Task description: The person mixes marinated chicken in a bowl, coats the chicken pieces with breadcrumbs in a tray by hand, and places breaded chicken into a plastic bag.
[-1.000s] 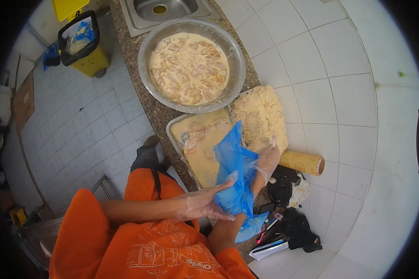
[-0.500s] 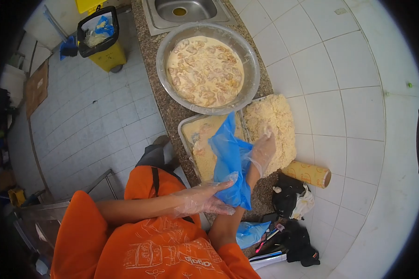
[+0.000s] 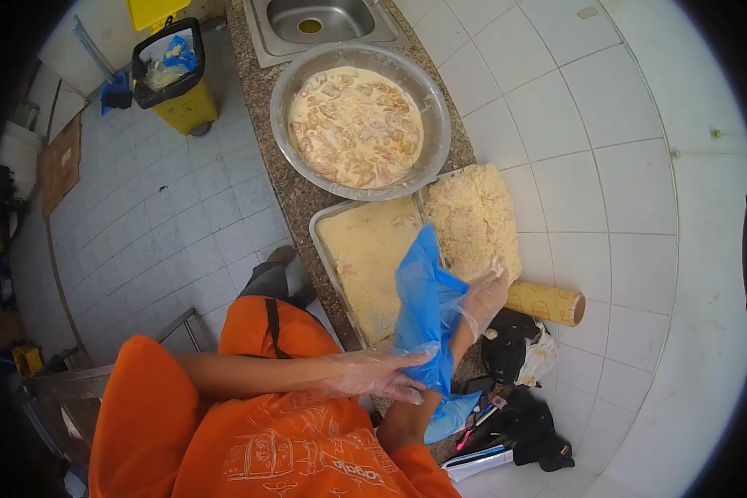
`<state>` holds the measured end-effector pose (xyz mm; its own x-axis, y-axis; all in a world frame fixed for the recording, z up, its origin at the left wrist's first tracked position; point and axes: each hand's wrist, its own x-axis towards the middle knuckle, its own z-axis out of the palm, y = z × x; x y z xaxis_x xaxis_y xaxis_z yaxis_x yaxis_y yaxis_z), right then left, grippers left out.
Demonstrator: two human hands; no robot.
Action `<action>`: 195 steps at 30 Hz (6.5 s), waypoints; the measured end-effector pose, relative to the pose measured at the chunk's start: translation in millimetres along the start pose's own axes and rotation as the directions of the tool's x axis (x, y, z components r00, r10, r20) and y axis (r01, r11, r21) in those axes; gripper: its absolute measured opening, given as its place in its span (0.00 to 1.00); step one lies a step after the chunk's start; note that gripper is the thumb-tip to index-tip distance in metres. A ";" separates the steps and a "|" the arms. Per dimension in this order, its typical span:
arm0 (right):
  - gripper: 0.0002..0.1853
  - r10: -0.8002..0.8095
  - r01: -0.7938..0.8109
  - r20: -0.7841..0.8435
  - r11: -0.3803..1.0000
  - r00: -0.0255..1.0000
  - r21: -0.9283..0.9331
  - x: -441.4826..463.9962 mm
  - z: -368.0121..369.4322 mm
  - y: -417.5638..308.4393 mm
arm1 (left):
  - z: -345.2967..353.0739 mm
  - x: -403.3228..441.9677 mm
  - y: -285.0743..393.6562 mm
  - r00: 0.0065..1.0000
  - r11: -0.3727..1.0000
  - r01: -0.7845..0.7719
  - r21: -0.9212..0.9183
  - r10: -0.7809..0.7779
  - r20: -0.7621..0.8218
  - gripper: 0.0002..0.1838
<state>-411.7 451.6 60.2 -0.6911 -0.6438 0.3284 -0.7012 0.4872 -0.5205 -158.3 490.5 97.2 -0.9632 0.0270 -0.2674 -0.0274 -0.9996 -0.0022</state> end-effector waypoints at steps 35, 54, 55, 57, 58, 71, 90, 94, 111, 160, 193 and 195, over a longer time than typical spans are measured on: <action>0.27 0.065 -0.096 -0.612 0.995 0.788 -0.017 -37.9 -173.2 40.3 | 44.6 113.3 132.5 0.811 -0.042 -0.472 0.881 0.372 0.452 0.13; 0.19 0.264 -0.266 0.030 0.960 0.964 0.092 -163.3 -48.9 20.5 | -132.4 70.8 145.3 0.982 -0.941 0.089 0.327 0.138 0.131 0.40; 0.19 0.237 -0.267 0.170 0.946 0.957 0.182 -159.1 -18.7 10.1 | -142.4 64.7 151.7 0.964 -0.943 0.033 0.331 0.117 0.238 0.40; 0.23 0.047 -0.098 0.167 0.946 0.985 0.308 -177.8 95.2 32.6 | -181.0 62.5 161.0 0.929 -0.941 -0.051 0.336 0.078 0.361 0.40; 0.26 0.021 -0.229 0.380 0.829 0.925 0.511 -154.8 107.5 22.0 | -197.1 65.9 160.7 0.928 -0.936 -0.053 0.348 0.082 0.362 0.40; 0.32 -0.146 0.148 0.065 0.989 0.987 -0.024 -163.5 108.1 77.7 | -116.6 89.0 115.7 0.999 -0.975 -0.026 0.221 -0.030 -0.015 0.39; 0.23 0.659 -0.684 0.228 0.600 0.717 0.415 -124.4 138.7 109.2 | -121.1 64.1 133.2 0.971 -0.910 -0.140 0.391 -0.049 0.233 0.34; 0.25 0.550 -0.598 0.234 0.735 0.802 0.320 -93.5 73.6 84.7 | -147.6 71.7 122.9 0.968 -0.937 -0.131 0.324 -0.051 0.247 0.27; 0.33 0.711 -0.585 0.465 0.701 0.527 -0.408 -189.2 23.9 -34.3 | -123.8 25.5 115.6 0.912 -0.608 0.218 0.763 0.406 0.062 0.14; 0.21 0.449 -0.478 0.269 0.877 0.852 0.049 -96.9 -0.6 29.3 | -169.8 61.7 135.7 0.956 -0.648 -0.165 0.743 0.080 0.282 0.22; 0.36 0.721 -0.710 0.151 0.583 0.677 0.395 -169.2 90.1 73.4 | -165.5 126.8 81.9 0.697 -0.815 -0.348 0.464 0.106 0.709 0.34; 0.35 0.679 -0.705 0.196 0.696 0.708 0.135 -155.2 82.2 86.3 | -167.1 126.7 87.0 0.818 -0.896 -0.306 0.321 -0.074 0.570 0.31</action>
<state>-350.6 545.0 -100.5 -0.9306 -0.2409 -0.2756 0.0229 0.7131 -0.7007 -238.0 406.1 -97.9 -0.9384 0.0995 0.3310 0.2330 0.8894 0.3933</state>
